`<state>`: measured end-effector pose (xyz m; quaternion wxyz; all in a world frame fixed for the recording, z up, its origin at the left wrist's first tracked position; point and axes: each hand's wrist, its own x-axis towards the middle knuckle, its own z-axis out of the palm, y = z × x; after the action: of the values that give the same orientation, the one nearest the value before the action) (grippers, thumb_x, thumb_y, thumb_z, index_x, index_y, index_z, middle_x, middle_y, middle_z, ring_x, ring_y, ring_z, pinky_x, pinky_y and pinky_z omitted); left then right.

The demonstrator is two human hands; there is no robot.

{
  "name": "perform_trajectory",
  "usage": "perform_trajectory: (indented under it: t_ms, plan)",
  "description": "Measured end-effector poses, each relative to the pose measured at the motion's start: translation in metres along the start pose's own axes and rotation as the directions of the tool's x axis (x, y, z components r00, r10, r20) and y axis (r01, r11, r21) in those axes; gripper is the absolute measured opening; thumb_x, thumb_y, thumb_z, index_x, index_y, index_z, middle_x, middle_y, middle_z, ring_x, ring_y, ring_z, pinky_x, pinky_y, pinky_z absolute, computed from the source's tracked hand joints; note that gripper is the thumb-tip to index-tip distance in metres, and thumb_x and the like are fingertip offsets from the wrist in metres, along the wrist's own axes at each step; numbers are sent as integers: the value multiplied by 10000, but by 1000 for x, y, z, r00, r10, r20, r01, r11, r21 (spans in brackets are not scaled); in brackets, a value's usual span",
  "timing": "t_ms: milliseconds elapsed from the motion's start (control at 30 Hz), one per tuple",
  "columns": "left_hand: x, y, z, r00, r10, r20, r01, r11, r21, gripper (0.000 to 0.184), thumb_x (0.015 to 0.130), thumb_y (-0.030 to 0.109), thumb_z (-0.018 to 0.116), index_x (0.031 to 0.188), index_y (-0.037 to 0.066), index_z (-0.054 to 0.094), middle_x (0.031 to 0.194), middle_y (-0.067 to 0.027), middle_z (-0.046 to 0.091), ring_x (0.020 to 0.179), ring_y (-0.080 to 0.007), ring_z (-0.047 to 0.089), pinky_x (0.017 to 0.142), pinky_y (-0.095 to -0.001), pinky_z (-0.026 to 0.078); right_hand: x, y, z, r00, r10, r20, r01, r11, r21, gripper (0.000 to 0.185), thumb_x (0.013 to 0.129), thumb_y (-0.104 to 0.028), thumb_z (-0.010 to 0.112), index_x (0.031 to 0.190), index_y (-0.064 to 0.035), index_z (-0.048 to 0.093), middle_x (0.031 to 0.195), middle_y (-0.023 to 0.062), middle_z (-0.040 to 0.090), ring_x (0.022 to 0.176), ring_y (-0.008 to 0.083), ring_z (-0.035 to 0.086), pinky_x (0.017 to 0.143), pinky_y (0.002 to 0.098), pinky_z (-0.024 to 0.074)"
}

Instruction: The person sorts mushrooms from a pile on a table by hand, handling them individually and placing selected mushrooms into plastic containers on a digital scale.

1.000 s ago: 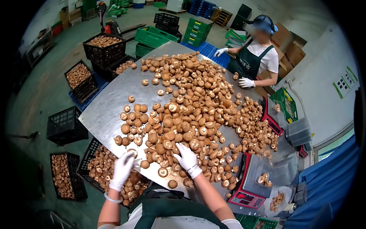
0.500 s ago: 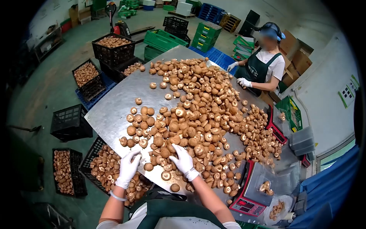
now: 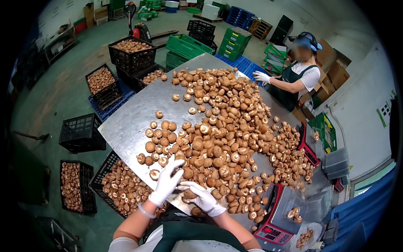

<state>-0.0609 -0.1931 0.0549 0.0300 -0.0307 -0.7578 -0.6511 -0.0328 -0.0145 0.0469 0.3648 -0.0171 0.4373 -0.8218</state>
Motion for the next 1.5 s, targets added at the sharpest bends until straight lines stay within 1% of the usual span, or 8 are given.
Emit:
perform_trajectory:
  t_ms: [233, 433, 667, 767, 967, 1100, 1167, 1500]
  plan:
    - [52, -90, 11, 989, 126, 82, -151, 820, 552, 477, 803, 197, 693, 1243, 78, 550, 1129, -128, 576, 1014, -303, 568, 890, -385, 462, -27, 15, -41, 974, -59, -219, 88, 988, 123, 448, 997, -413, 401, 1160, -26, 555, 1058, 93, 619, 1002, 187, 596, 825, 339, 509]
    - [31, -39, 12, 867, -276, 414, 497, 531, -686, 427, 1002, 387, 419, 1215, 31, 522, 1083, -73, 642, 875, -161, 648, 702, -267, 511, -37, 1, -41, 953, -205, -224, 219, 975, 41, 445, 993, -350, 436, 1269, -7, 501, 1029, 72, 606, 965, 165, 581, 871, 317, 481]
    - [3, 13, 33, 908, 217, 357, -303, 931, 204, 331, 893, 157, 561, 1190, 16, 595, 1241, -181, 567, 1176, -334, 503, 1038, -395, 354, -6, 16, -37, 922, -305, -237, 317, 948, 15, 593, 971, -268, 514, 1480, -104, 257, 1461, 25, 346, 1314, 138, 360, 998, 330, 414]
    - [-11, -7, 39, 949, 124, 291, -138, 990, 25, 462, 854, 45, 539, 1310, -2, 482, 1373, -168, 448, 1286, -289, 407, 1094, -381, 289, -18, 6, -35, 921, -351, -171, 355, 935, -10, 483, 971, -321, 506, 1386, -86, 432, 1411, 27, 418, 1319, 143, 339, 1088, 318, 270]
    - [-14, -18, -4, 986, 125, 111, -131, 990, 46, 344, 961, 117, 462, 1271, -23, 508, 1284, -128, 534, 1195, -235, 497, 1031, -342, 359, -171, -90, -100, 251, -763, -595, 371, 644, -669, 397, 933, -391, 490, 1185, -85, 515, 988, 29, 605, 791, 96, 556, 594, 252, 463]
    - [11, -66, -48, 820, 519, 243, -568, 789, 234, 410, 969, 197, 455, 1314, -23, 473, 1337, -159, 487, 1246, -254, 445, 1027, -372, 369, -289, -104, -162, -417, -850, -322, -440, 499, -747, 304, 863, -230, 623, 1128, -81, 608, 1142, 134, 576, 1043, 263, 557, 931, 362, 436]
    - [-9, -86, -51, 982, -188, 18, 189, 980, -67, 309, 982, 134, 446, 1232, -22, 536, 1222, -110, 564, 1153, -201, 508, 999, -324, 382, -325, -86, -196, -366, -922, -130, -775, 379, -505, 350, 843, -291, 636, 1130, -89, 625, 1200, 184, 565, 1119, 339, 532, 973, 416, 412]
    - [-36, -76, -75, 927, -117, -358, 196, 961, 195, 303, 874, 68, 598, 1161, -29, 590, 1106, -148, 626, 997, -216, 609, 873, -315, 481, -297, -70, -164, -99, -969, -225, -759, 220, -612, 376, 906, -170, 563, 1247, -16, 529, 1436, 179, 384, 1349, 380, 292, 1112, 463, 231]
